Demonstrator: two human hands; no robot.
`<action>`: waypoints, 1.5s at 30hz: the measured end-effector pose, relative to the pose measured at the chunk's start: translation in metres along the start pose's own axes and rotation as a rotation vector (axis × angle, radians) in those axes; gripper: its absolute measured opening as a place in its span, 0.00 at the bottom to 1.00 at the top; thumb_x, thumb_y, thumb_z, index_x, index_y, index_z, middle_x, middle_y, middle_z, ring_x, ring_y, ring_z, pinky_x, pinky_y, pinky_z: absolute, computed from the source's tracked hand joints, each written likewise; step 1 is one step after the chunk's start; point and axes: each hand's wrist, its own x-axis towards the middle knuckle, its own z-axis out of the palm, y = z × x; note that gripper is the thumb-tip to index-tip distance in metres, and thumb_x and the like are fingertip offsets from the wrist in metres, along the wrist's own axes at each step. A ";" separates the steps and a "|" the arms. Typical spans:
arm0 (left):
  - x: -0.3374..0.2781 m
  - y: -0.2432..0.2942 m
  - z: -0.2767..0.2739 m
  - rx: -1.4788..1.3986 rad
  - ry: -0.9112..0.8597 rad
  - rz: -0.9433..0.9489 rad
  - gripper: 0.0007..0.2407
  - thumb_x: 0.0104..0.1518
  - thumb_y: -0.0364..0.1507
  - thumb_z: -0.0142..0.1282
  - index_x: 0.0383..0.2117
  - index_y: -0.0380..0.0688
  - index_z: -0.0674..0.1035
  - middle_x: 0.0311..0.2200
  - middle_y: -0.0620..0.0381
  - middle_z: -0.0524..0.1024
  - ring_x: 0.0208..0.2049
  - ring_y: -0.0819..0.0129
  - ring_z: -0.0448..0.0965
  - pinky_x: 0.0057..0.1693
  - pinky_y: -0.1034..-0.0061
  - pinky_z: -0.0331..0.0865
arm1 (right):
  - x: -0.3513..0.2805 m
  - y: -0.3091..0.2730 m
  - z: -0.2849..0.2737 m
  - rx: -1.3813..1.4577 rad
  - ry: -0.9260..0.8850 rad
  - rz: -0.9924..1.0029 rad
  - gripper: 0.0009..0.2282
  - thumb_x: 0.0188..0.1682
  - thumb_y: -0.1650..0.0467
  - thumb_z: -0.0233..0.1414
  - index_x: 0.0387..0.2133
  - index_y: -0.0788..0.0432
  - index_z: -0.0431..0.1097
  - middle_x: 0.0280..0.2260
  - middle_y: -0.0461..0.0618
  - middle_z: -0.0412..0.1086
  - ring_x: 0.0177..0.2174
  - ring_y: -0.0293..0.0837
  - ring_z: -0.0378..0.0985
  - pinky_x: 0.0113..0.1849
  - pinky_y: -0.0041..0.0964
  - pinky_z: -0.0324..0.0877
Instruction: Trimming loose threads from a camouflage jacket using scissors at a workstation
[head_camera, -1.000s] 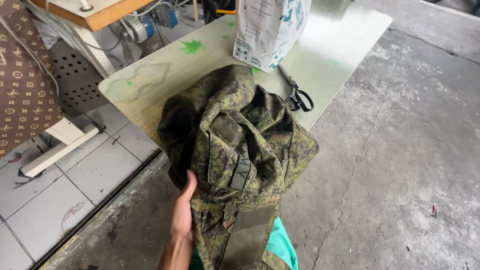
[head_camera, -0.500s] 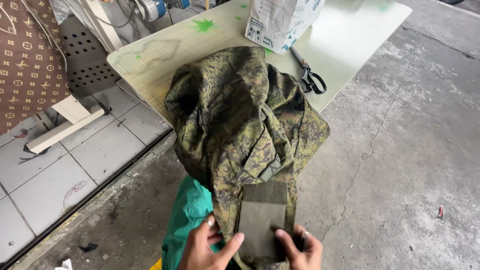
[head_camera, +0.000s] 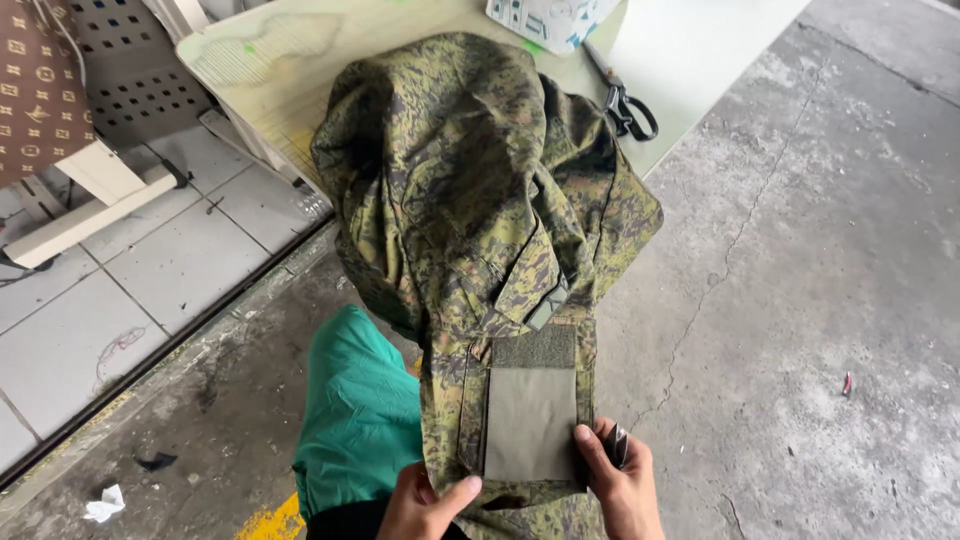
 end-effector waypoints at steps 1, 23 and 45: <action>-0.001 -0.003 0.003 0.004 -0.004 -0.009 0.17 0.35 0.36 0.70 0.21 0.43 0.72 0.19 0.59 0.59 0.22 0.69 0.63 0.35 0.79 0.59 | 0.000 0.007 -0.008 -0.003 0.006 0.009 0.09 0.42 0.70 0.54 0.16 0.58 0.62 0.14 0.41 0.53 0.16 0.32 0.52 0.18 0.25 0.47; -0.008 0.001 0.004 -0.213 -0.145 0.534 0.13 0.37 0.36 0.59 0.23 0.38 0.83 0.21 0.54 0.84 0.26 0.69 0.82 0.35 0.79 0.73 | -0.057 0.044 -0.012 -0.346 0.387 -0.253 0.03 0.37 0.73 0.55 0.23 0.60 0.69 0.14 0.45 0.63 0.17 0.31 0.60 0.21 0.21 0.55; -0.019 0.048 0.076 -0.106 -0.068 0.032 0.22 0.31 0.28 0.67 0.38 0.42 0.79 0.44 0.57 0.77 0.48 0.74 0.74 0.56 0.83 0.66 | -0.045 0.053 -0.032 -0.079 0.377 0.026 0.05 0.43 0.74 0.49 0.29 0.64 0.68 0.23 0.48 0.66 0.21 0.36 0.59 0.24 0.26 0.57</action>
